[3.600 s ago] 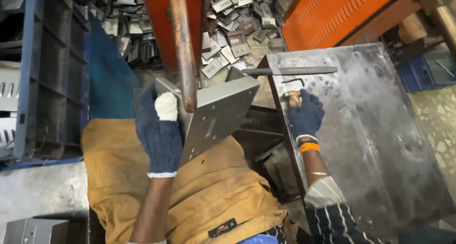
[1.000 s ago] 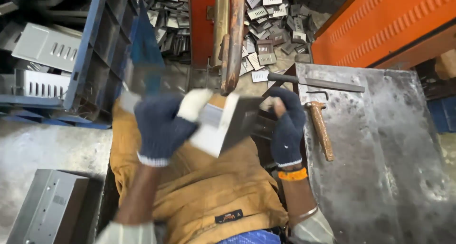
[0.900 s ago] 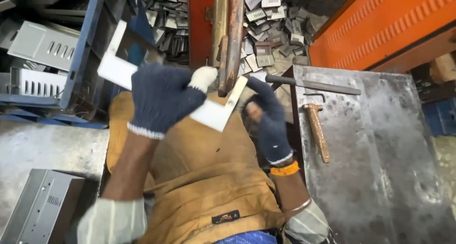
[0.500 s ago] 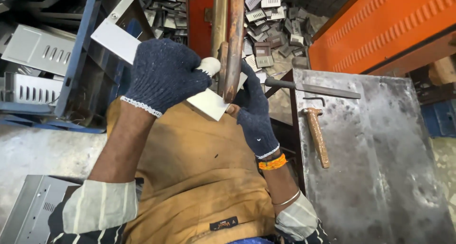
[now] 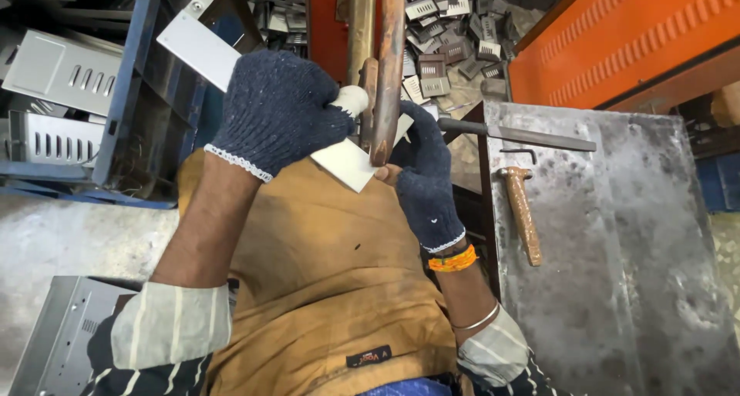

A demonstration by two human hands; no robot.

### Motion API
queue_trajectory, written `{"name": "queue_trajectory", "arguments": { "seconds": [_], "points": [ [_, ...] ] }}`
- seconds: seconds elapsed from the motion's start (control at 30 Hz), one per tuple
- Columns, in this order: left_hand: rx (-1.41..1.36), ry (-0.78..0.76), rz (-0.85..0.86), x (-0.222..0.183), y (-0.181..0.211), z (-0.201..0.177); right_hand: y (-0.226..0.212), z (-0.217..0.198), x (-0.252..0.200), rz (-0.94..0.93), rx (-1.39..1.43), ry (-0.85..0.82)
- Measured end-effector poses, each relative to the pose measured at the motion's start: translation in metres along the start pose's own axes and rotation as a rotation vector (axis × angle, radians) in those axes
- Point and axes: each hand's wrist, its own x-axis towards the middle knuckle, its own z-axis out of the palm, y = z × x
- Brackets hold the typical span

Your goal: Positioning and welding metal components together using a stationary spot welding machine.

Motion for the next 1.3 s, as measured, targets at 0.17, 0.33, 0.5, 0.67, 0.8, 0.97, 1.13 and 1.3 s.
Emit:
{"name": "queue_trajectory", "arguments": {
  "seconds": [0.17, 0.33, 0.5, 0.67, 0.8, 0.97, 1.13, 1.3],
  "points": [
    [0.033, 0.021, 0.037, -0.003, 0.002, 0.001, -0.018, 0.01, -0.003, 0.046, 0.14, -0.004],
    [-0.048, -0.011, 0.006, 0.011, 0.0, -0.002, -0.022, 0.004, 0.008, 0.012, 0.174, -0.023],
    [0.005, -0.034, -0.007, 0.034, -0.001, 0.005, -0.011, -0.013, 0.023, -0.037, 0.212, -0.063],
    [0.017, 0.023, 0.102, 0.034, -0.008, 0.015, -0.011, -0.009, 0.023, -0.03, 0.332, -0.064],
    [-0.054, -0.013, 0.032, 0.022, 0.0, 0.003, -0.021, -0.005, 0.013, -0.029, 0.259, -0.038],
    [-0.165, 0.02, -0.089, -0.026, 0.021, -0.018, -0.006, 0.006, -0.02, -0.026, 0.271, 0.039],
    [-0.295, 0.019, -0.253, -0.082, 0.077, -0.011, 0.012, 0.004, -0.055, 0.0, 0.107, 0.238],
    [-0.679, -0.082, -0.402, -0.085, 0.17, 0.005, 0.015, -0.096, -0.088, -0.021, 0.019, 0.335]
  ]
}}
